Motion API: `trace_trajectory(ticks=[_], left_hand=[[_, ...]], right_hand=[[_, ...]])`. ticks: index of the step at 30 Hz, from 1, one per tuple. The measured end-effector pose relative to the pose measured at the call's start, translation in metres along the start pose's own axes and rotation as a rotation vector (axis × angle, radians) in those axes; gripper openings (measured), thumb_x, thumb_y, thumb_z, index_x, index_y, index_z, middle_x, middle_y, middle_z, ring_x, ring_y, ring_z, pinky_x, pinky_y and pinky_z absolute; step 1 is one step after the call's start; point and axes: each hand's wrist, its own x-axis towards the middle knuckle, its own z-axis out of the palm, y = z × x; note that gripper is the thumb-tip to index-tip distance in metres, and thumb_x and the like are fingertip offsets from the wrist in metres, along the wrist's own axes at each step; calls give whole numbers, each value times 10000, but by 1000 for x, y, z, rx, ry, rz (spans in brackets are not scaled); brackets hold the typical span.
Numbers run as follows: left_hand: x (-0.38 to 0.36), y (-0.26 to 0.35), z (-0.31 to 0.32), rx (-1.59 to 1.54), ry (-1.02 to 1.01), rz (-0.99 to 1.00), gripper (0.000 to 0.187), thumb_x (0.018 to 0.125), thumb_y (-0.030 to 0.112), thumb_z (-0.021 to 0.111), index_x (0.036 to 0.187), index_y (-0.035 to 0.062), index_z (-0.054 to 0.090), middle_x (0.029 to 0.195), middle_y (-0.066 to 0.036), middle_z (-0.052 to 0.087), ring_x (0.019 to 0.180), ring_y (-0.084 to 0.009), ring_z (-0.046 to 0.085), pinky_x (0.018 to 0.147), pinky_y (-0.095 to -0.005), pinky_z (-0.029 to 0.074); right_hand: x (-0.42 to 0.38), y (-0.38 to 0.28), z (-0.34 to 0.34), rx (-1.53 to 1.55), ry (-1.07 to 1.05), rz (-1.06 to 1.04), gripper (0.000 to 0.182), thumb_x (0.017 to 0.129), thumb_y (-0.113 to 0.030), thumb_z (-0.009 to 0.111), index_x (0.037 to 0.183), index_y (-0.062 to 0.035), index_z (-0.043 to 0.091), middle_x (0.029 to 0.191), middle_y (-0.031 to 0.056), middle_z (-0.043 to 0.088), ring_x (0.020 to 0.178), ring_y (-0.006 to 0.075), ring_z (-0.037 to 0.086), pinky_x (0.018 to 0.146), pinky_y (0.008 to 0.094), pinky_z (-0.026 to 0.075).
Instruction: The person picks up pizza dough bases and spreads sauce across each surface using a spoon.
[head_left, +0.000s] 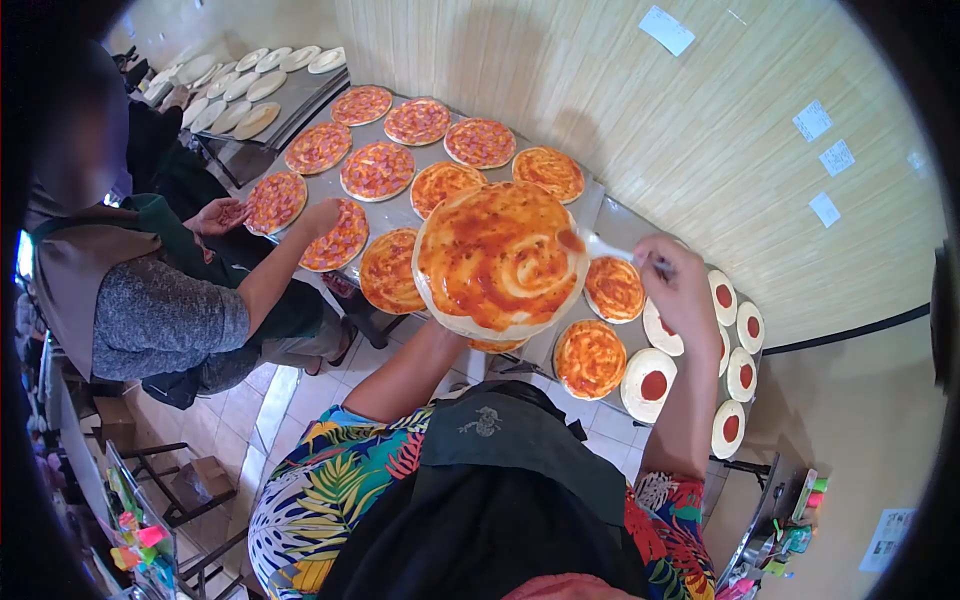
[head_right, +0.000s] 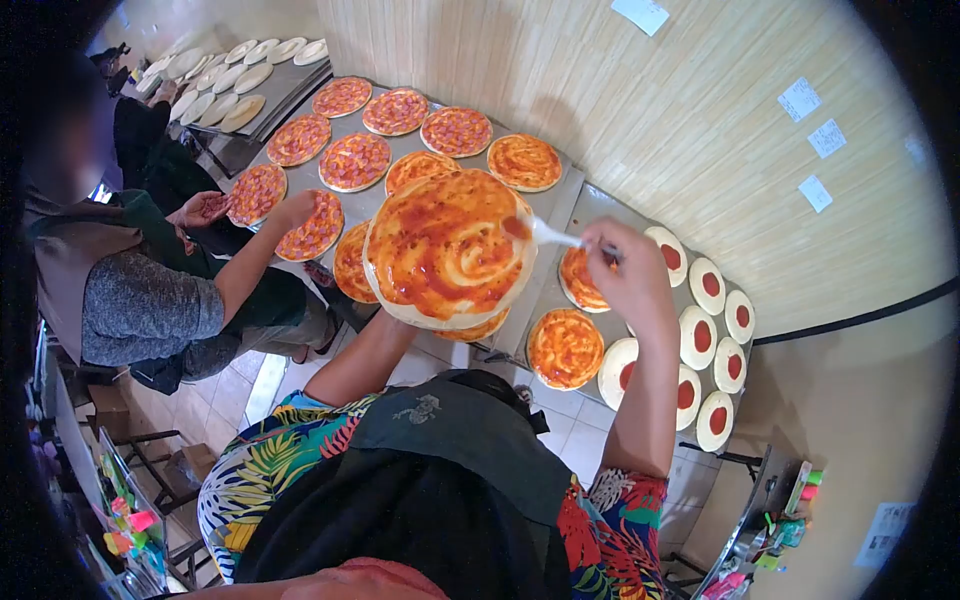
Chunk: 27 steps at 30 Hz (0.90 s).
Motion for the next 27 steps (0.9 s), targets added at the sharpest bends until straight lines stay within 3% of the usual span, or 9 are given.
trace_trajectory(ticks=[5, 7, 12, 16, 19, 21, 23, 26, 27], left_hand=[[9, -4, 13, -8, -58, -3, 614, 1009, 419, 517, 1490, 64, 378, 1501, -197, 443, 1334, -340, 508, 1108, -515, 444], [10, -2, 16, -8, -76, 19, 613, 1008, 422, 517, 1488, 65, 381, 1499, -196, 445, 1332, -340, 510, 1106, -513, 447], [11, 2, 23, -7, -114, 18, 612, 1006, 427, 516, 1483, 66, 388, 1497, -191, 450, 1328, -338, 514, 1102, -510, 452], [22, 1, 25, -8, -154, 6, 611, 1005, 432, 515, 1479, 66, 394, 1494, -188, 455, 1324, -337, 518, 1099, -507, 457], [19, 3, 19, -21, -163, 44, 610, 1004, 435, 515, 1476, 67, 398, 1492, -185, 458, 1321, -335, 521, 1097, -505, 461], [20, 9, 4, -5, -51, 119, 615, 995, 442, 527, 1463, 60, 412, 1467, -180, 487, 1301, -339, 540, 1083, -499, 477], [25, 11, -4, 56, -32, 181, 618, 987, 459, 530, 1453, 65, 427, 1441, -181, 512, 1277, -341, 561, 1067, -504, 493], [29, 14, 6, 55, -86, 190, 610, 991, 474, 510, 1452, 82, 435, 1429, -176, 525, 1264, -341, 572, 1053, -515, 505], [30, 13, 10, 68, -94, 180, 610, 992, 478, 504, 1455, 87, 433, 1432, -174, 523, 1266, -340, 570, 1049, -519, 507]], right_hand=[[11, -15, 4, 51, -11, -36, 53, 896, -17, 619, 949, -16, 621, 766, 107, 633, 695, 149, 633, 656, 283, 506], [-3, -15, -7, 65, -144, -58, 60, 889, -12, 624, 949, -11, 622, 777, 99, 640, 715, 150, 643, 672, 278, 511], [17, -14, -14, 40, -2, -91, 49, 894, -6, 609, 942, 1, 616, 739, 67, 590, 634, 125, 527, 578, 274, 426], [34, -13, 1, 71, 40, -126, 69, 898, -4, 600, 967, -4, 609, 724, 62, 568, 632, 108, 507, 571, 270, 410], [15, -6, 6, -25, 11, -89, 81, 907, -8, 599, 988, -11, 604, 719, 63, 565, 630, 106, 512, 571, 272, 420], [-4, -10, 19, 32, -4, 40, 86, 904, -7, 604, 990, -12, 607, 716, 68, 551, 630, 113, 512, 572, 263, 424], [-13, -21, 39, 85, -27, 66, 93, 893, -6, 610, 985, -16, 612, 741, 99, 580, 620, 163, 568, 583, 289, 464], [-6, -36, 53, -114, -7, -130, 119, 891, -21, 611, 1009, -8, 614, 844, 165, 650, 694, 276, 668, 663, 370, 537], [3, -30, 53, -115, -3, -123, 119, 891, -21, 611, 1009, -8, 614, 844, 165, 650, 694, 276, 668, 663, 370, 537]])
